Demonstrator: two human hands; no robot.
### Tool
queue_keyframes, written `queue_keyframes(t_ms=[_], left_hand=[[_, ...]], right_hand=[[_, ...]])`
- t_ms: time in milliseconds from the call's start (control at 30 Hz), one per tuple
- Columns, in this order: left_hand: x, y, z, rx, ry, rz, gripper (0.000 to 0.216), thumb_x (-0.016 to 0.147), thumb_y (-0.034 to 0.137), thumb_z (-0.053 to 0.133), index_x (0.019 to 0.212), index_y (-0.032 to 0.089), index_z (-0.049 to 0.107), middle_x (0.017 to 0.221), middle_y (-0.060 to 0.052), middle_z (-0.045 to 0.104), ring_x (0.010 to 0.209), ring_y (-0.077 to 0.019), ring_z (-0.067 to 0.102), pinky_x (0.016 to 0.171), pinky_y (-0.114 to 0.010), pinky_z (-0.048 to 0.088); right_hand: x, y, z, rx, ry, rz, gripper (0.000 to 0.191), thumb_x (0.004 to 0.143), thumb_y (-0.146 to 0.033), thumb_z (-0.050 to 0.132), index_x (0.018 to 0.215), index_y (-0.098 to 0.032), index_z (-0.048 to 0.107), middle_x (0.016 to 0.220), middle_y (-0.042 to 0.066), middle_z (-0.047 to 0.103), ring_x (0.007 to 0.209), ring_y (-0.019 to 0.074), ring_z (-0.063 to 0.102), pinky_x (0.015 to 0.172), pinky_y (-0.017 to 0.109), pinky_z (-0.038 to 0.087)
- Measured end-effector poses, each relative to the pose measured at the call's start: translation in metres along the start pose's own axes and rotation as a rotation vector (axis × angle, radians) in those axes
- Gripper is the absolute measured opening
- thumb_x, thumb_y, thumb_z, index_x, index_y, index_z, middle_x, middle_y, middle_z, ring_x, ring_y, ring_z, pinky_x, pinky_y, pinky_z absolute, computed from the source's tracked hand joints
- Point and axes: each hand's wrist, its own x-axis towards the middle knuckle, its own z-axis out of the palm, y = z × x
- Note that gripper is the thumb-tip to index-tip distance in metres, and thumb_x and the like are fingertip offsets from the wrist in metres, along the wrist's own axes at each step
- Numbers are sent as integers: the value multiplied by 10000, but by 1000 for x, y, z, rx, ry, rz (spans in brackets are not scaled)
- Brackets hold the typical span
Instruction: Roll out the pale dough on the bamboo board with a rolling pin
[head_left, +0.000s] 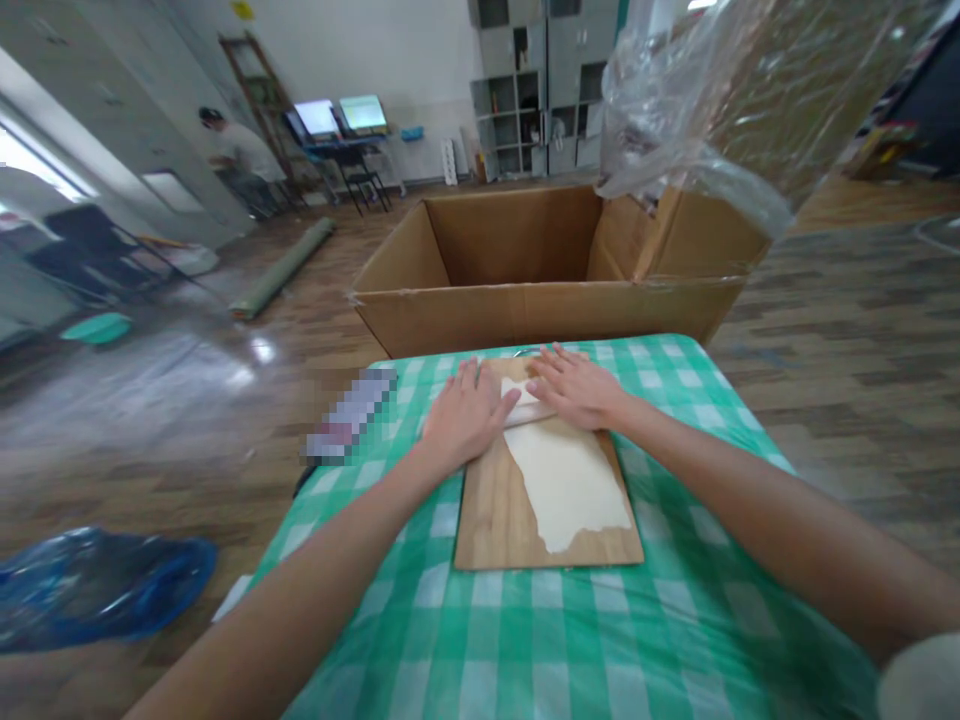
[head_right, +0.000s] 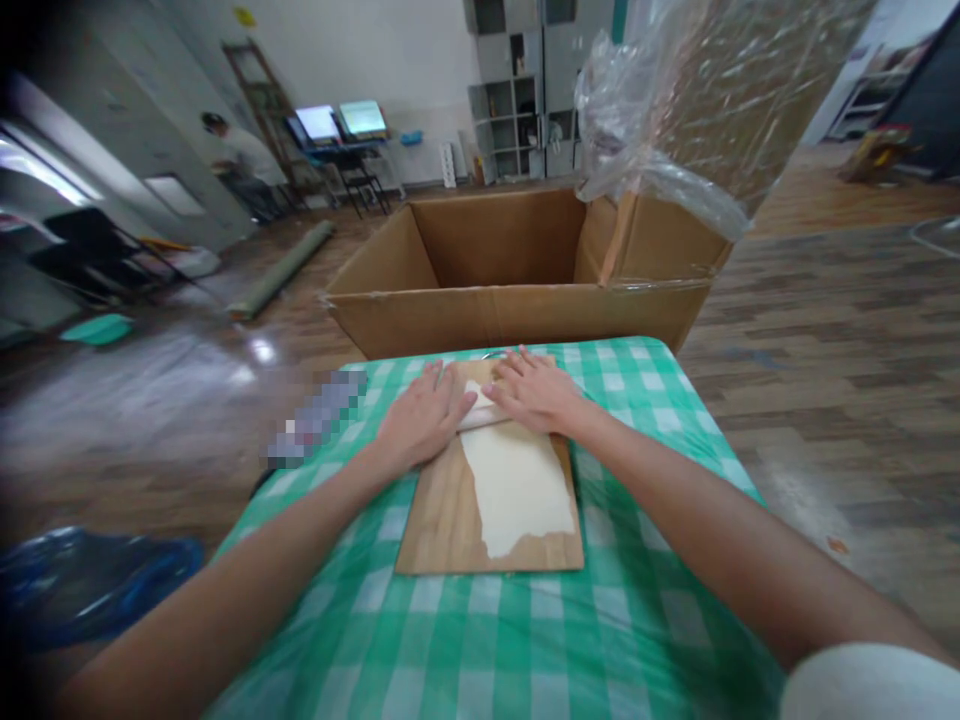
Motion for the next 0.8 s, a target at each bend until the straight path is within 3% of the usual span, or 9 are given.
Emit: queue_keyframes(t_ms=[100, 200, 300, 367, 633, 800], left_hand=[[14, -14, 4, 37, -67, 140, 481, 1097, 282, 230, 1486, 194, 498, 1602, -186, 449, 1521, -335, 373, 1210, -592, 299], [7, -6, 1, 21, -73, 95, 495, 1103, 331, 220, 1475, 160, 499, 1583, -209, 464, 1518, -347, 372, 1210, -586, 302], [-16, 17, -7, -41, -16, -90, 659, 1079, 544, 254, 1504, 78, 442, 1583, -256, 444, 1519, -380, 361, 1208, -549, 333], [-36, 35, -12, -83, -5, -137, 757, 1056, 610, 263, 1538, 38, 381, 1602, -271, 412, 1523, -379, 356, 1206, -516, 354], [-116, 89, -29, -120, 59, -32, 903, 989, 644, 411, 1609, 9, 245, 1672, -257, 283, 1582, -375, 213, 1270, -544, 245], [-125, 90, -36, -111, 55, 43, 866, 996, 608, 435, 1597, 4, 281, 1664, -254, 307, 1569, -376, 252, 1260, -537, 267]], right_hand=[[17, 10, 2, 2, 8, 6, 695, 1094, -575, 200, 1467, -107, 555, 1628, 126, 427, 1557, 296, 283, 1293, 505, 181], [8, 6, 0, -1, 19, 18, 690, 1094, -574, 189, 1479, -126, 547, 1635, 122, 421, 1566, 303, 257, 1287, 528, 185], [-22, -9, -3, -3, 38, 37, 735, 1079, -591, 208, 1539, -80, 467, 1650, 169, 377, 1575, 321, 227, 1282, 539, 206], [-48, -22, -6, 11, 41, 42, 795, 1060, -617, 253, 1568, -23, 399, 1659, 214, 331, 1574, 334, 228, 1277, 532, 229], [-151, -69, -24, 40, 2, -38, 859, 1033, -607, 392, 1651, -47, 188, 1710, 202, 164, 1593, 339, 138, 1280, 558, 217], [-166, -70, -27, 64, -16, -77, 846, 1048, -554, 415, 1668, -75, 96, 1715, 192, 138, 1591, 338, 138, 1278, 563, 224]])
